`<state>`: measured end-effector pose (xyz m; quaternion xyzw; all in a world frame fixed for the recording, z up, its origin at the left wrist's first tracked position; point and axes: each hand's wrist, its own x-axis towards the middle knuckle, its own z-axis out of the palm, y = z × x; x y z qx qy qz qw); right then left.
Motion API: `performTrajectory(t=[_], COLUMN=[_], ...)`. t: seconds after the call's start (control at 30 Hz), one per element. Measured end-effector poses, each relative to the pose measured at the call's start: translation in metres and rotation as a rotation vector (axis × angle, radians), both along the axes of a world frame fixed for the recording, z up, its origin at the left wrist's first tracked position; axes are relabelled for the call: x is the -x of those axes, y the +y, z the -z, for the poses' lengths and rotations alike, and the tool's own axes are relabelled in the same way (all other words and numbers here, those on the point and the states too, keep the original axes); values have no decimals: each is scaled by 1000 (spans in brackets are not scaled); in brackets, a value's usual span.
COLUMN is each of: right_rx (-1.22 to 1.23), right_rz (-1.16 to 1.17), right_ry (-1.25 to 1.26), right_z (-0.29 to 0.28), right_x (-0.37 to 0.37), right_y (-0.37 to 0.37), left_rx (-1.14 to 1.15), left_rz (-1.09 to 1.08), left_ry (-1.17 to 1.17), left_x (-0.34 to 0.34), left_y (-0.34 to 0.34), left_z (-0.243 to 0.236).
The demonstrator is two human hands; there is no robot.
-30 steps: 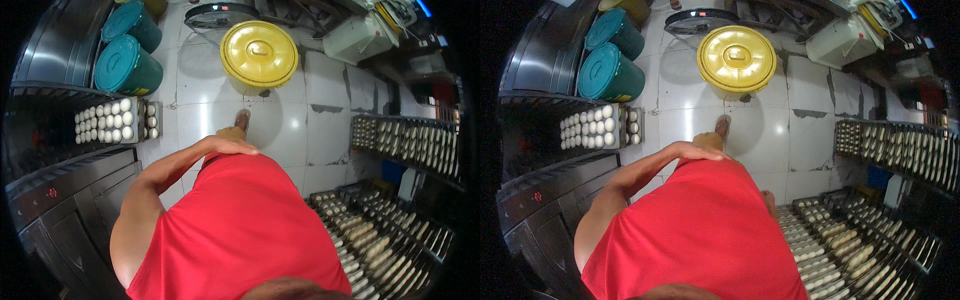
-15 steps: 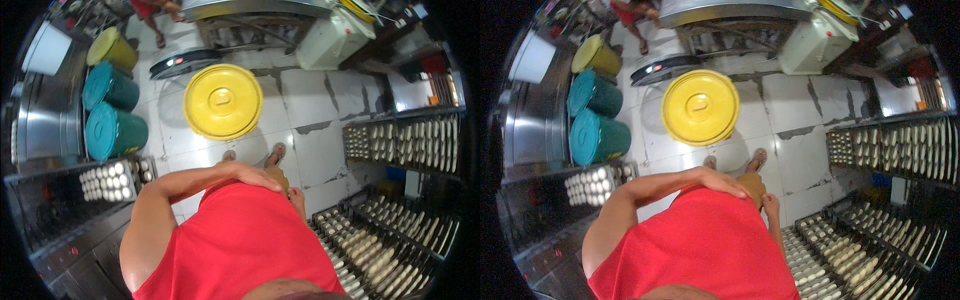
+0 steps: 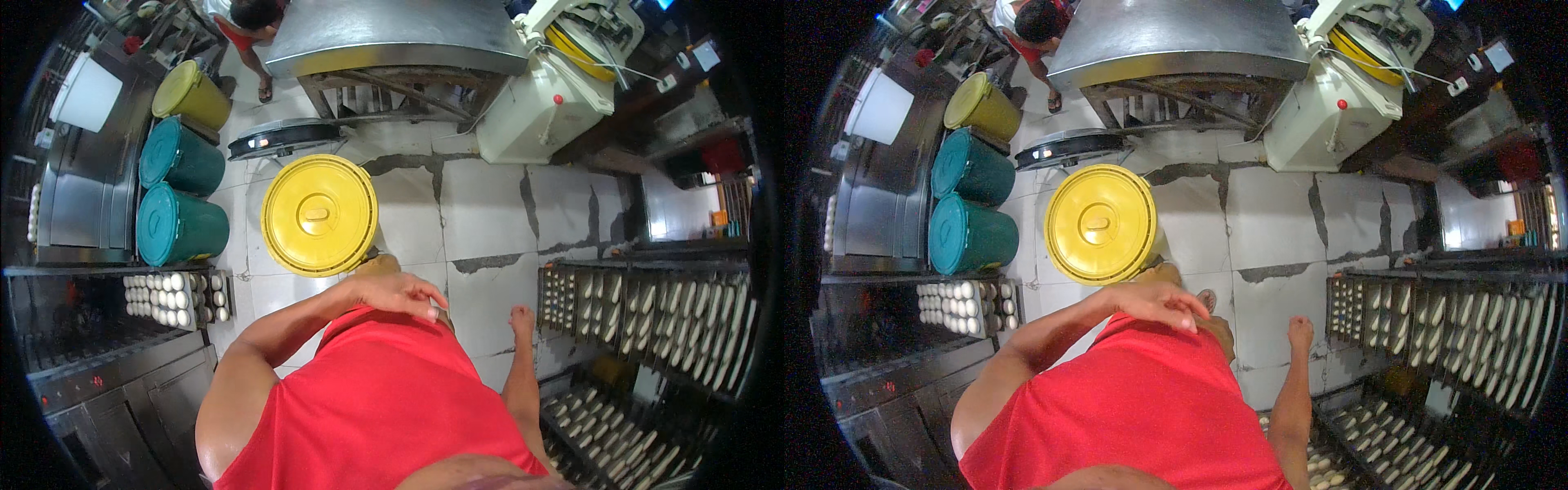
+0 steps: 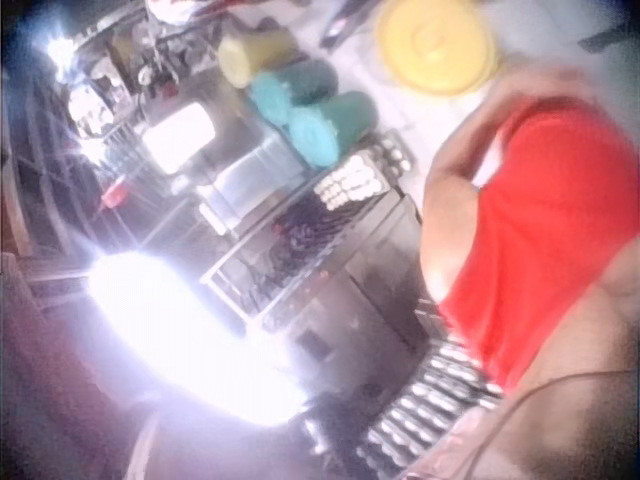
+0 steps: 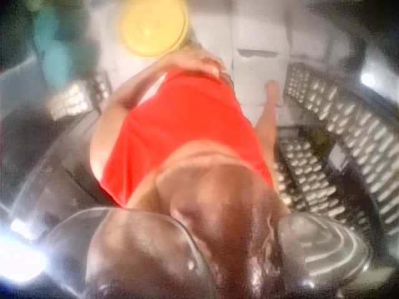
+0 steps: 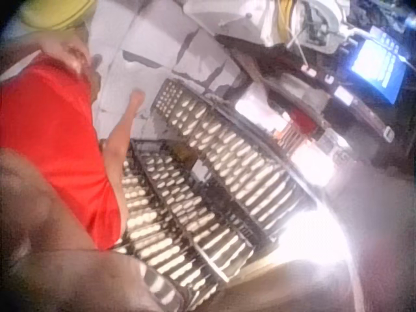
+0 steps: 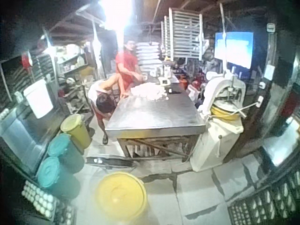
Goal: The person opens a large industrial oven to check on trays of bread, then moves to a stainless steel table to roll small pieces of dough into balls and place them on a tray.
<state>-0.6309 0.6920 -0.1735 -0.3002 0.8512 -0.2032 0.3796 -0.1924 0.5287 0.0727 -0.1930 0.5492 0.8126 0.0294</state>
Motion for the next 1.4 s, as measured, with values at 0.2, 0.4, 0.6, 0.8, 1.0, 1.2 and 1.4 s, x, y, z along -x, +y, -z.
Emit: performTrajectory(t=[0.2, 0.4, 0.6, 0.8, 1.0, 1.2, 1.4], right_rx=[228, 91, 57, 416, 661, 1005, 865], right_rz=[-319, -747, -785, -818, -1039, -1228, -1326], right_ry=[7, -141, 7, -19, 69, 331, 456], right_z=[54, -7, -55, -178, -228, -184, -151], right_x=[-44, -125, -87, -148, -243, -319, -387], right_y=[-166, -260, -389, -629, -880, -1121, -1215], left_rx=[396, 786, 1090, 1165, 1315, 1286, 1238], left_rz=[-513, -865, -1295, -1375, -1425, -1477, -1428], left_ry=[-221, -450, -384, -586, -919, -936, -1038], left_x=[1, -31, -50, -54, -43, -35, -37], left_y=[-68, -211, -438, -586, -637, -635, -628], left_z=[78, 103, 96, 79, 98, 98, 92])
